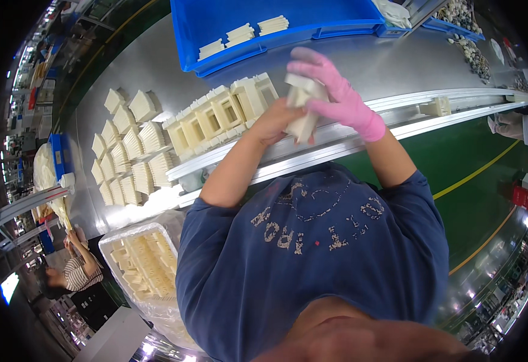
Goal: Assembling rectangular electronic components into a tray and placing small wire connectors onto a moving conveyor line.
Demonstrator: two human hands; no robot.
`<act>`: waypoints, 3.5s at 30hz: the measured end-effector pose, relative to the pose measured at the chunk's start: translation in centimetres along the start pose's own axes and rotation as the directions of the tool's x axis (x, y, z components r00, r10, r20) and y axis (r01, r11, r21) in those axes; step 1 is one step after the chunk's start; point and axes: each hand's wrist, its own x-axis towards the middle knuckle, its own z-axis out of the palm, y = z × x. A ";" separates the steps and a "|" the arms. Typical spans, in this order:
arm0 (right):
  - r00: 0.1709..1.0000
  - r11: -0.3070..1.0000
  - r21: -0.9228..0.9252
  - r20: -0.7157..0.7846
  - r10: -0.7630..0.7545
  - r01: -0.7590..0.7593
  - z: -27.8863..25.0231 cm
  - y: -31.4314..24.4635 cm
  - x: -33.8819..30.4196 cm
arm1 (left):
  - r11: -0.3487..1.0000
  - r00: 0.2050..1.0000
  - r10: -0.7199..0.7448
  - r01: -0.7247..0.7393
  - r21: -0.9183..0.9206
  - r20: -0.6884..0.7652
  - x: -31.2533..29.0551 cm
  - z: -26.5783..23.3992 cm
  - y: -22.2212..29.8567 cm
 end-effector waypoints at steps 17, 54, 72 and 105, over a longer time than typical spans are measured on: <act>0.930 0.505 -0.846 0.030 0.366 -0.171 -5.0 6.7 -1.7 | 0.299 0.902 0.351 0.145 0.943 -0.250 0.1 -13.1 6.5; 0.986 0.940 -0.340 -0.164 -0.033 -0.025 5.9 2.9 -1.2 | 0.872 0.767 0.488 -0.412 0.263 -0.418 0.7 -1.6 -1.4; 0.992 0.961 -0.256 -0.042 -0.122 0.107 0.6 -0.9 0.6 | 0.997 0.996 0.011 -0.004 0.078 -0.088 -0.6 -0.6 0.3; 0.699 0.722 -0.234 0.185 0.691 -0.651 -4.2 7.5 2.9 | 0.727 0.736 0.465 0.000 0.687 -0.492 1.1 -5.8 5.6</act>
